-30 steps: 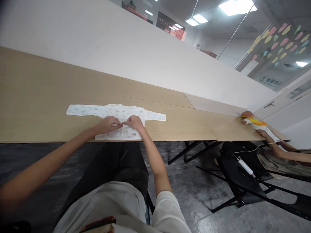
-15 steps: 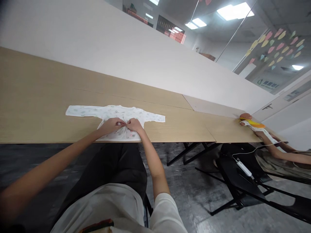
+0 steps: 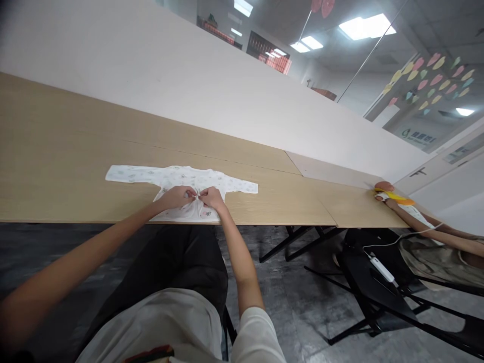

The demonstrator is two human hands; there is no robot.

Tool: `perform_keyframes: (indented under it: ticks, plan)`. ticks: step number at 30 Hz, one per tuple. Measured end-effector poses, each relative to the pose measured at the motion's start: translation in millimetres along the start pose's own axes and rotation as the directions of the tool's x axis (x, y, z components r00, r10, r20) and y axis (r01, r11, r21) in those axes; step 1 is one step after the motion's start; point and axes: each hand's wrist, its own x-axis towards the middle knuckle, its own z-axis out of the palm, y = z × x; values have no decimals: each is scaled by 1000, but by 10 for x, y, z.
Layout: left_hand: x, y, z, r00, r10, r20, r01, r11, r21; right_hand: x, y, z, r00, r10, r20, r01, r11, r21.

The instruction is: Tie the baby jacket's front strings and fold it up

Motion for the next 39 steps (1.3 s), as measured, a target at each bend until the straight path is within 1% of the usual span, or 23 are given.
perform_keyframes:
  ticks: [3,6,8,11,15,17,20,25,27,30,34,36,39]
  plan:
    - [20,-34,8,1000,-10,6,10,1000,-25,2,9,5,1000,22,9,-23,999,28]
    - [35,-92,25,1000,4,4,-4,997,-78,9,20,25,999,34,-38,-33,999,23]
    - [42,-126,35,1000,23,2,-23,992,-122,13,24,42,998,29,-54,-28,999,16]
    - [50,-152,41,999,39,2,-37,980,-195,14,24,64,999,4,-40,-4,1000,11]
    - [61,-138,29,999,-27,25,33,957,-290,-1,23,79,999,-19,-30,20,1000,5]
    - [66,-128,22,997,-63,41,72,943,-324,-7,25,80,1000,1,-18,0,1000,23]
    - [64,-125,20,995,-91,46,101,928,-357,-8,26,77,999,34,-7,-34,998,62]
    - [32,-134,32,995,-96,15,94,904,-417,-14,15,43,994,76,80,-90,977,194]
    - [20,-134,37,995,-95,15,92,894,-438,-13,18,29,992,67,108,-88,975,203]
    - [7,-129,35,994,-106,18,103,882,-460,3,28,32,995,21,93,-31,994,107]
    - [-30,-97,2,994,-108,22,105,868,-485,24,14,71,998,-59,-12,57,993,-101]
    - [-62,-65,-20,994,-110,0,98,882,-462,21,-3,90,996,-71,-46,63,985,-158]
    - [-106,-1,-36,992,-117,-35,93,910,-404,3,-23,110,997,-47,-66,35,985,-171]
